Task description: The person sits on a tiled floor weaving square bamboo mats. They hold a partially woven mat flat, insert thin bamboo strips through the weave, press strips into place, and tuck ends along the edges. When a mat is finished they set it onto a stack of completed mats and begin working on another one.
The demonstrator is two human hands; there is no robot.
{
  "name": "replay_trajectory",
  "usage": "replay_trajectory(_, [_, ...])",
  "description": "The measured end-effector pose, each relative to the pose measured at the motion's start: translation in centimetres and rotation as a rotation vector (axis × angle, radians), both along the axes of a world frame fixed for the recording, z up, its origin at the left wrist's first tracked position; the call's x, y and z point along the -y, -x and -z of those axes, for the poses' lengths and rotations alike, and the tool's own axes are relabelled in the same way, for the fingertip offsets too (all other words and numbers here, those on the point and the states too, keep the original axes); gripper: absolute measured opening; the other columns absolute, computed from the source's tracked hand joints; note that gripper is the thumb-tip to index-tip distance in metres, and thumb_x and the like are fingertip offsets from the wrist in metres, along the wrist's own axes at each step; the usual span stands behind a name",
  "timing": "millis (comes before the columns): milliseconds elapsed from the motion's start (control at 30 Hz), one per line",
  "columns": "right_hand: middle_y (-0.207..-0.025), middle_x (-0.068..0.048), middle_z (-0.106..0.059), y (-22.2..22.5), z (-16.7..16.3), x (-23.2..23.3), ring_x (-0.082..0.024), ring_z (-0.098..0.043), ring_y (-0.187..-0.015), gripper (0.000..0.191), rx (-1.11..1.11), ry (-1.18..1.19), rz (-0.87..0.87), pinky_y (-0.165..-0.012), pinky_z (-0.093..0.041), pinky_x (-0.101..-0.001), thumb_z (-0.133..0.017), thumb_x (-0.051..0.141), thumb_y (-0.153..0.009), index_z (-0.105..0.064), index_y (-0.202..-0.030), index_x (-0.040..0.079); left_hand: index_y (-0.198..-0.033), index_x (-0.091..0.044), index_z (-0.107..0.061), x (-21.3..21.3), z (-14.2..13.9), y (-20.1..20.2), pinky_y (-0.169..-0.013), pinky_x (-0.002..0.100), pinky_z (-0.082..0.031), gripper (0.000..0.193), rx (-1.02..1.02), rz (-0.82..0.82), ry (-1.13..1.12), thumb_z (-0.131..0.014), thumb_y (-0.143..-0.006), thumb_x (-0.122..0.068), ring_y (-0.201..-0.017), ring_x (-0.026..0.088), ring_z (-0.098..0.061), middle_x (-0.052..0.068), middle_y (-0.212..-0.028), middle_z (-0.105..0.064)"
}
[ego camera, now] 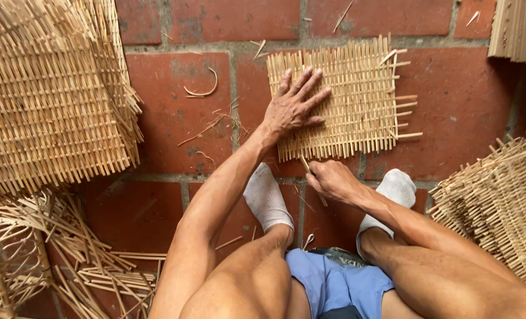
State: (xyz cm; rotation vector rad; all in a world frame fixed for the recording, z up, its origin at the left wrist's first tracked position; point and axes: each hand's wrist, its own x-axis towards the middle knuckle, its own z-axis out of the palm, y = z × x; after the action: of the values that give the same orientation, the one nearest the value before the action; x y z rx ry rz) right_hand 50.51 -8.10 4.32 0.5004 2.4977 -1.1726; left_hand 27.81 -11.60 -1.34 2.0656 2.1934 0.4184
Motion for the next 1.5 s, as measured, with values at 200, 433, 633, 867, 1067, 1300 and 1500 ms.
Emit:
replay_trajectory(200, [-0.070,-0.030,-0.063,1.5,1.9,1.3,-0.049,-0.066,-0.070,0.030,-0.072,0.016,0.051,-0.066,-0.053,-0.0562,-0.060,0.024,-0.095,-0.062,-0.081,-0.002,-0.160,-0.030,-0.042,0.1,0.3,0.1,-0.129,0.056,-0.001,0.079,0.021,0.003,0.000,-0.052,-0.095,-0.075,-0.159,0.030,-0.013,0.010,-0.171,-0.020])
replay_trajectory(433, [-0.073,-0.029,-0.065,1.7,2.5,1.8,-0.047,-0.067,-0.070,0.029,-0.072,0.124,0.129,-0.063,-0.054,-0.0539,-0.061,0.025,-0.094,-0.067,-0.086,-0.002,-0.160,-0.030,-0.043,0.1,0.8,0.0,-0.129,0.057,-0.002,0.080,-0.044,0.003,-0.033,-0.054,-0.095,-0.075,-0.160,0.029,-0.013,0.009,-0.173,-0.019])
replay_trajectory(633, [-0.069,-0.025,-0.068,-2.4,-1.2,-0.9,-0.042,-0.069,-0.064,0.026,0.160,0.165,0.076,-0.062,-0.054,-0.0533,-0.061,0.026,-0.091,-0.067,-0.088,0.001,-0.159,-0.032,-0.043,0.5,0.6,0.0,-0.127,0.058,0.000,0.082,0.001,0.031,-0.007,-0.051,-0.092,-0.078,-0.159,0.030,-0.011,0.011,-0.171,-0.017])
replay_trajectory(867, [-0.068,-0.027,-0.067,-8.9,-3.0,-6.2,-0.045,-0.068,-0.065,0.026,0.106,-0.192,0.386,-0.063,-0.054,-0.0542,-0.062,0.025,-0.092,-0.067,-0.087,0.000,-0.165,-0.030,-0.032,-3.8,-0.3,-5.1,-0.124,0.059,0.010,0.077,-0.035,0.084,0.051,-0.041,-0.102,-0.074,-0.160,0.028,-0.007,0.008,-0.173,-0.012])
replay_trajectory(1067, [-0.065,-0.025,-0.071,-8.4,-2.3,-7.1,-0.040,-0.074,-0.066,0.033,0.121,-0.053,0.477,-0.066,-0.057,-0.0468,-0.054,0.028,-0.100,-0.064,-0.085,0.000,-0.163,-0.033,-0.030,-4.6,-0.7,-7.8,-0.126,0.062,0.009,0.068,-0.049,0.116,0.089,-0.035,-0.105,-0.067,-0.161,0.026,-0.010,0.006,-0.173,-0.013])
replay_trajectory(1300, [-0.082,-0.011,-0.074,-10.6,-2.3,-12.0,-0.021,-0.073,-0.072,0.009,-0.113,-0.047,0.770,-0.062,-0.059,-0.0400,-0.059,0.014,-0.092,-0.065,-0.094,0.007,-0.165,-0.019,-0.031,-4.3,-1.0,-6.7,-0.132,0.059,-0.007,0.075,0.236,0.085,-0.042,-0.046,-0.106,-0.062,-0.162,0.028,-0.019,0.012,-0.174,-0.023])
replay_trajectory(1500, [-0.079,-0.010,-0.066,-6.0,-0.9,-20.5,-0.020,-0.063,-0.070,0.007,-0.281,-0.212,0.849,-0.059,-0.048,-0.0318,-0.068,0.006,-0.094,-0.069,-0.094,-0.001,-0.154,-0.002,-0.038,6.6,-2.1,-5.7,-0.124,0.064,-0.014,0.089,0.194,-0.626,-0.202,-0.072,-0.091,-0.055,-0.156,0.034,-0.020,0.022,-0.165,-0.025])
